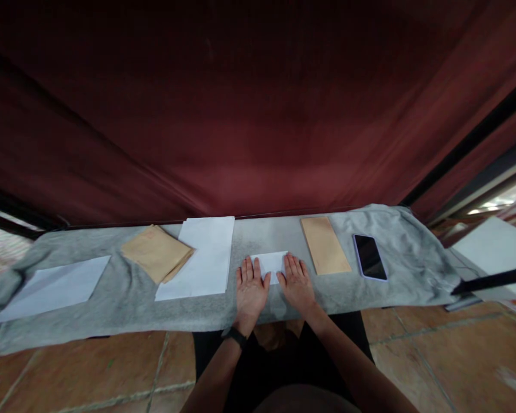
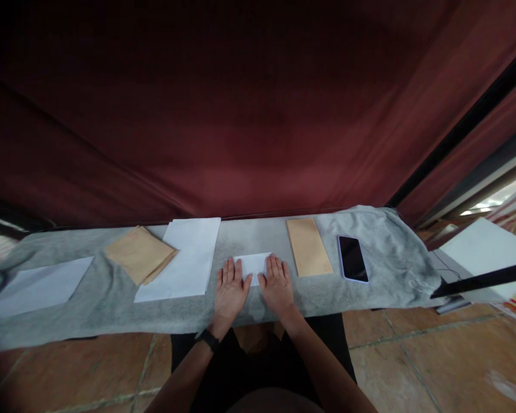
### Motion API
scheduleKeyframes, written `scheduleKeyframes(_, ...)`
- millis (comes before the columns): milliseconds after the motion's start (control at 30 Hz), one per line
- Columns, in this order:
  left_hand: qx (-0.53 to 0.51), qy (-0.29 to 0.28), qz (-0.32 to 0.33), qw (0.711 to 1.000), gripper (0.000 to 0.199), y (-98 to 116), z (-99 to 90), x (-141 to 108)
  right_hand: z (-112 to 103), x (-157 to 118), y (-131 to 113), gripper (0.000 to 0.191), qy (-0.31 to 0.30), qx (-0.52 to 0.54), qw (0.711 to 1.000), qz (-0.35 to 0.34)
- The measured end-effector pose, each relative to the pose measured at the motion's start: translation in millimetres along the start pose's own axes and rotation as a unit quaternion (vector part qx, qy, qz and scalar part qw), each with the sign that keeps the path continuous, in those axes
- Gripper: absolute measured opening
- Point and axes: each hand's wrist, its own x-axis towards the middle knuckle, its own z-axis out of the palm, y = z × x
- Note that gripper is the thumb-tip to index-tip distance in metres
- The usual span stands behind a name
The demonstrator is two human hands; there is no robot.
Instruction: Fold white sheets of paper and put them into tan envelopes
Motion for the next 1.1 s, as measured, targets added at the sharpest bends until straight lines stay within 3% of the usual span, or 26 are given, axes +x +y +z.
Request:
scheduleKeyframes(833,0.011,0.019,0.009,1.000,0.059,2.4,-2.5,0.5,5.3,-2.4,3.9,0.058,-0.008,-0.008,1.000,-0.011)
scheduleKeyframes(1100,0.004,0.003,0.003,1.000,0.061,4.4,-6.6,1.5,5.4,-2.3,3.7,0.056,-0.017,-0.015,1.000,-0.007)
